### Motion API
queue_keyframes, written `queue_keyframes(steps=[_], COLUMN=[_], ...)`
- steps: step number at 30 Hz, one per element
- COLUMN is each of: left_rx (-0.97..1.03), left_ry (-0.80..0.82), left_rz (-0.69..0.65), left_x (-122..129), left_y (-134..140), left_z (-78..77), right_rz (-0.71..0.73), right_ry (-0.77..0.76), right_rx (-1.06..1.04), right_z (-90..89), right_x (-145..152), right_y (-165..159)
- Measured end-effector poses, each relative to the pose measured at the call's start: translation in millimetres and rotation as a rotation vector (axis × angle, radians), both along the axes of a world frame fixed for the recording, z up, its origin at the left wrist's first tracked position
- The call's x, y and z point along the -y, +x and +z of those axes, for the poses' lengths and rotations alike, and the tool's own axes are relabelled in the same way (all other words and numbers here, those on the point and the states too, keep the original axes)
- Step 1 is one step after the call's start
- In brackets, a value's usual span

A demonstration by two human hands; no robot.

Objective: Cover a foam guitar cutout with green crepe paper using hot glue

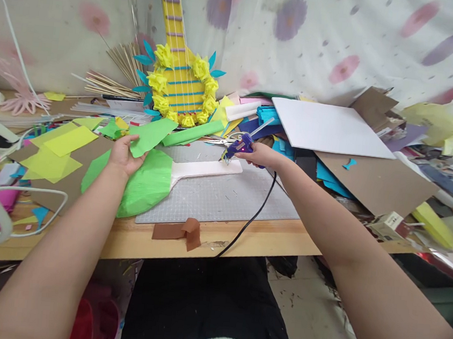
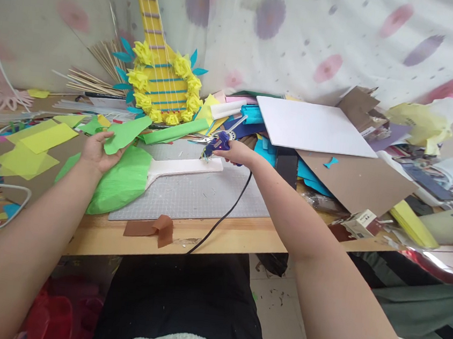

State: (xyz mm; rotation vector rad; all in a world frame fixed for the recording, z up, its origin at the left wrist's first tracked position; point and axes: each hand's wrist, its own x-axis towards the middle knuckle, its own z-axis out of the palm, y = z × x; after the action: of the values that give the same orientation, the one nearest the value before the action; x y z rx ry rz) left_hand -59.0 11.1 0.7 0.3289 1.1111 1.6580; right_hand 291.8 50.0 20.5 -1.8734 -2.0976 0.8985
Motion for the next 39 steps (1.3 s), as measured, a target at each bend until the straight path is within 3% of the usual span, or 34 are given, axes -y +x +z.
queue_keyframes(steps=[6,20,25,29,34,39], left_rx=[0.001,-0.018,0.001,0.016,0.048,0.045], left_ry=[0.018,0.010,0.008,0.033,0.039,0.016], left_rz=[-0.022,-0.014,-0.010,-0.025,-0.019,0.026], left_x=[0.5,-3.0,-0.3,0.9,2.0,2.8], left_y=[0.3,-3.0,-0.5,-0.2,1.7,4.7], left_z=[-0.1,-3.5,-0.1,0.1,2.4,6.0], right_rz=[-0.068,0.041,0.104,0.115,-0.111,-0.416], right_ry=[0.021,0.019,-0.005,-0.011,0.145,0.283], right_rx=[-0.054,0.024,-0.032,-0.206,-0.453,-0.470], right_z=[1.9,-0.8,-3.1,-5.9,-17.8,-51.4], right_x=[3.8,4.2,3.6,3.9,8.4,21.4], right_y=[17.6,-28.9,-45.5,-45.3,-12.5,32.2])
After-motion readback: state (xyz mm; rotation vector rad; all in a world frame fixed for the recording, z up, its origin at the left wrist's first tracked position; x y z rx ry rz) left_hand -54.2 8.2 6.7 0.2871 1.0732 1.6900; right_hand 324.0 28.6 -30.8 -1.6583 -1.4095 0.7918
